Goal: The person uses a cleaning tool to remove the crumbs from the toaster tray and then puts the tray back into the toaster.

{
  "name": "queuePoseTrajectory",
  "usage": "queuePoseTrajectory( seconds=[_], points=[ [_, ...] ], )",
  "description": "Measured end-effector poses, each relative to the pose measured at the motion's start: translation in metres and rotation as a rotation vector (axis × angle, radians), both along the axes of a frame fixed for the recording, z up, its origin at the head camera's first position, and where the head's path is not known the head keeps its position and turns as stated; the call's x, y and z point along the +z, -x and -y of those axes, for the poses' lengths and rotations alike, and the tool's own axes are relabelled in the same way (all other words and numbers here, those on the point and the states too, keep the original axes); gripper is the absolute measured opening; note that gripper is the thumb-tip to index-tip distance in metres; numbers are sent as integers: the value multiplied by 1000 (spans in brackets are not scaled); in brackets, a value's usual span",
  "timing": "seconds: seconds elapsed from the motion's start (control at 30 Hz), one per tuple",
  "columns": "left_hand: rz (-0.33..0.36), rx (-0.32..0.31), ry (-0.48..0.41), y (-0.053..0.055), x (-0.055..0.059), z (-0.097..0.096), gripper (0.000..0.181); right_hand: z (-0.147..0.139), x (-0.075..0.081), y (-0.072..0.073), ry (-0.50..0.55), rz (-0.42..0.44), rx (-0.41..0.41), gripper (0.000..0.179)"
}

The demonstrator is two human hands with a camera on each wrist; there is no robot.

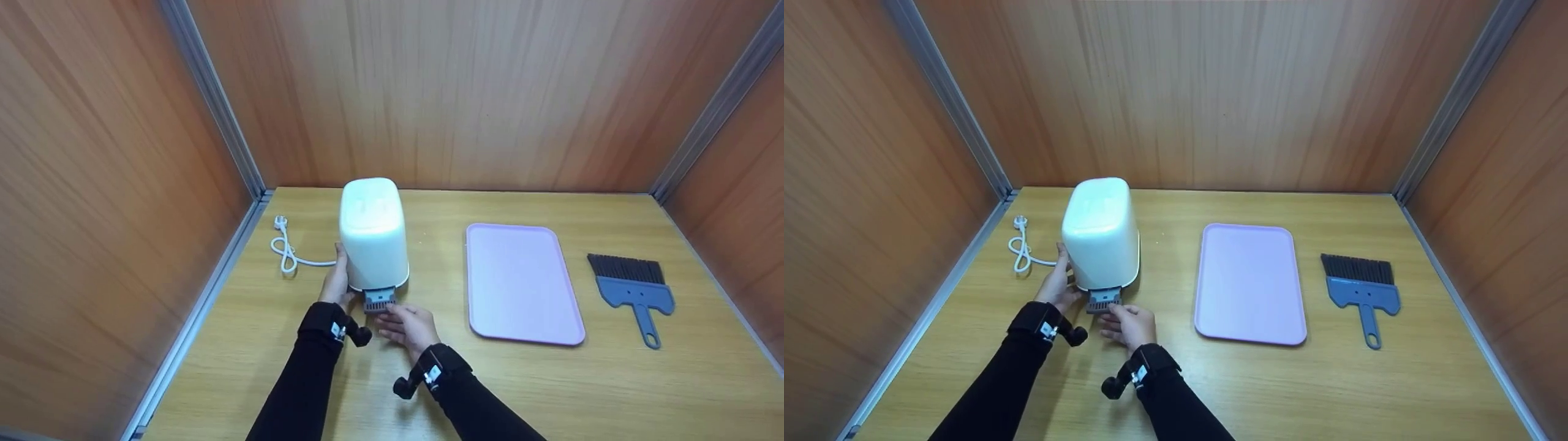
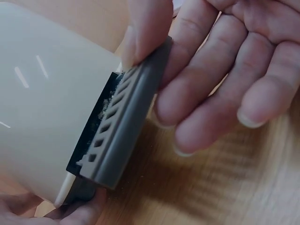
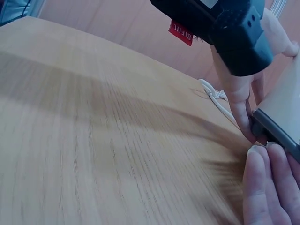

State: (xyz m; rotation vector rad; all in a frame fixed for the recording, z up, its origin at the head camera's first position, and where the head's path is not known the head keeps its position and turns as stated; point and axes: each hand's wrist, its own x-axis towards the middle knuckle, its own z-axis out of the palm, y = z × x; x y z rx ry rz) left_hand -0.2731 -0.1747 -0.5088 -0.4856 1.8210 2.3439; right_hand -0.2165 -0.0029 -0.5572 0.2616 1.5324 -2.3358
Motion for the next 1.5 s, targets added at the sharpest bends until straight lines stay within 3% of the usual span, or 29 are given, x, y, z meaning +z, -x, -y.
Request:
queuePoseTrajectory(
  seconds=[0.27,0.77,1.23,1.5],
  points=[
    [5,-2,-14,0,2,0,89,-2,3,-8,2,17,27,30],
    [23,-29,17,-1,5,2,88,-8,1,-18,27,-6,49,27],
    [23,-37,48,-4,9,2,92,-10,-5,-33,67,1,100,18],
    [8,-64,38,-6,5,3,93,-10,-9,-42,100,6,102,6]
  ],
)
